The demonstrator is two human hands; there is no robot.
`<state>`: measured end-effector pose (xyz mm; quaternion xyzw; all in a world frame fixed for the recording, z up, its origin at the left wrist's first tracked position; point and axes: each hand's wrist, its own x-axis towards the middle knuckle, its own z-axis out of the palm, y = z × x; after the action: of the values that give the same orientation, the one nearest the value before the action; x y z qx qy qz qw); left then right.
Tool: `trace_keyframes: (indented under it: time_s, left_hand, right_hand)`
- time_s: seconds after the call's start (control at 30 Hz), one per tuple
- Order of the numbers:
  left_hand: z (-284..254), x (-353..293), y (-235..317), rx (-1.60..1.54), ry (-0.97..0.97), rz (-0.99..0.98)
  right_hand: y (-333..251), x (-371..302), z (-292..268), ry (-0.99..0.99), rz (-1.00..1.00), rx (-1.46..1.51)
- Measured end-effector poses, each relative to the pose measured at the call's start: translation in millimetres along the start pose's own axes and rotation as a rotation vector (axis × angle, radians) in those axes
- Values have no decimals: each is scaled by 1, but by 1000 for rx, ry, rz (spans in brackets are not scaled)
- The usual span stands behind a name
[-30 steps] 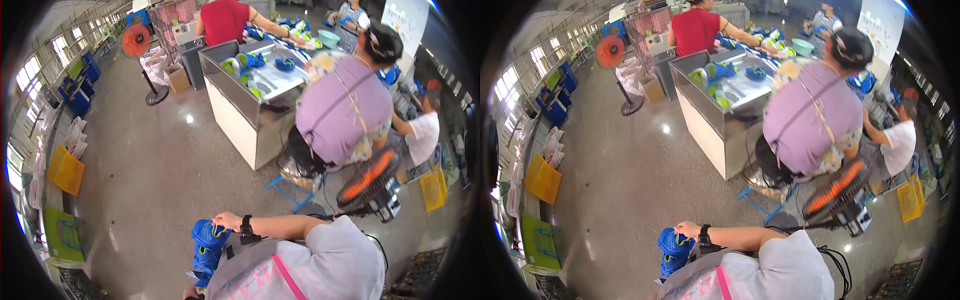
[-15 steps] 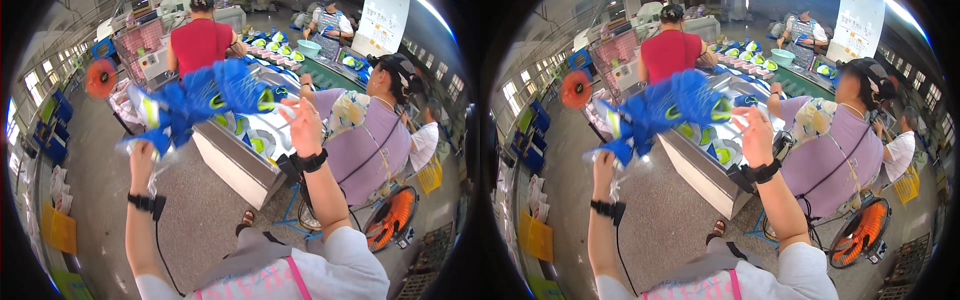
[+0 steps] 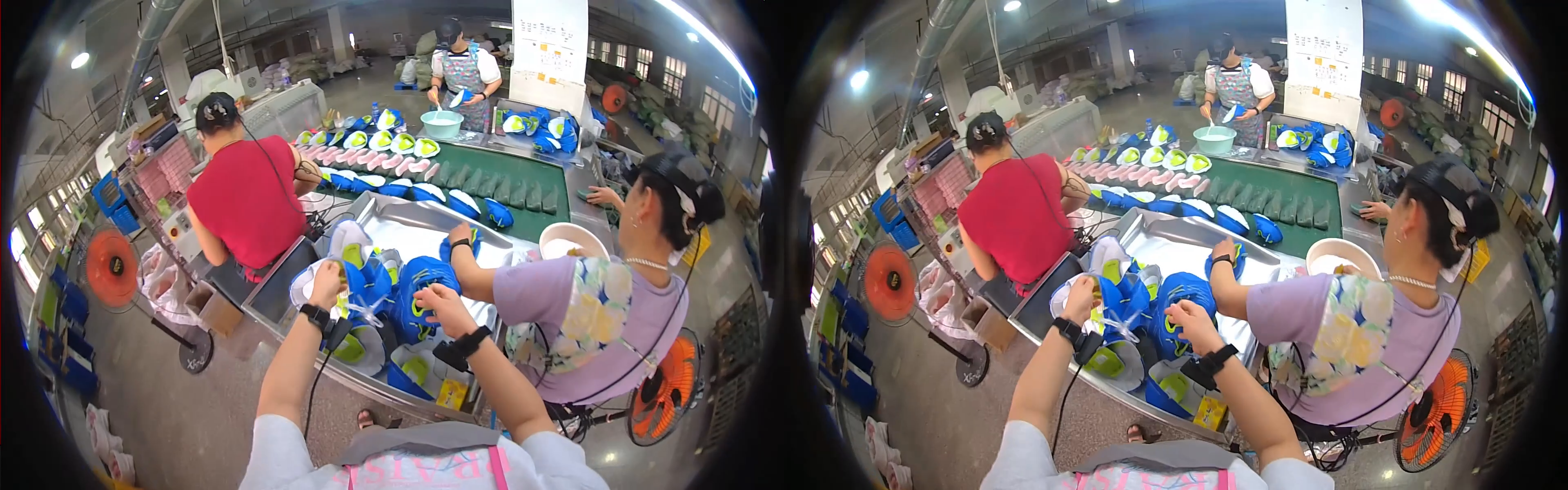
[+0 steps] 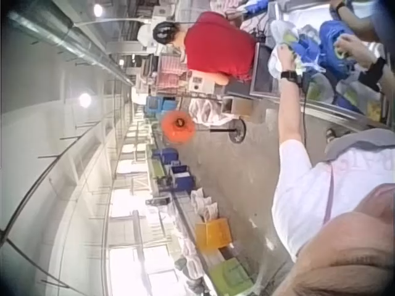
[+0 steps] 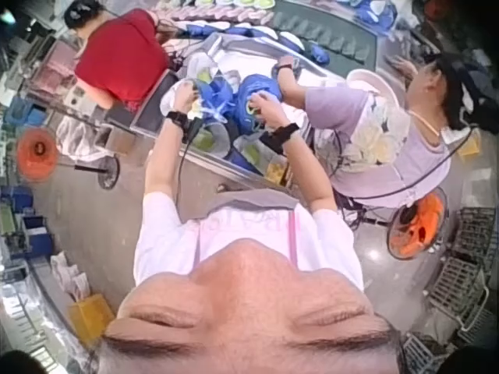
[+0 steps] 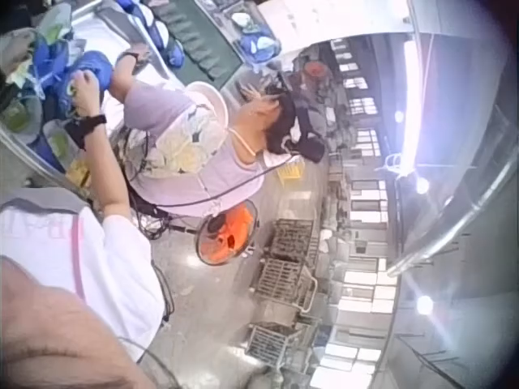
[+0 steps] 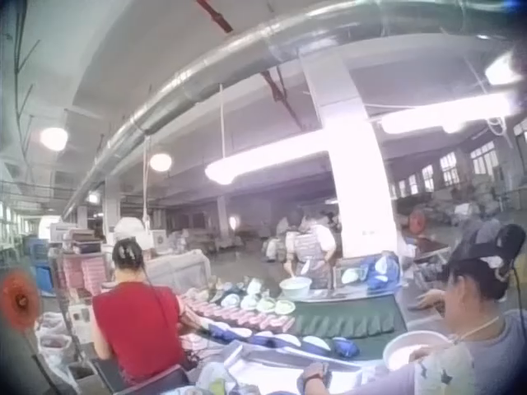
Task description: Sorting and organizing blue shoe upper components on a metal workbench in a factory setting.
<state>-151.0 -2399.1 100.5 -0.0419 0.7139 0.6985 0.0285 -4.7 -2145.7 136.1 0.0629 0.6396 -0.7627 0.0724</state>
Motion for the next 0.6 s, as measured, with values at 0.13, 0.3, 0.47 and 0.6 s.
trace_keyframes:
  time_s: [0.13, 0.3, 0.47, 0.6]
  left_hand:
    - [21, 77, 20, 60, -104, 110]
    - [51, 134, 89, 60, -226, 311]
    - [21, 182, 134, -79, -445, 379]
    - [-8, 209, 77, 517, -566, 369]
  right_hand:
    - [-22, 18, 15, 111, -52, 75]
    - [-71, 97, -26, 386, -531, 100]
    - [-119, 83, -3, 468, -794, 97]
    - [-35, 97, -33, 559, -294, -162]
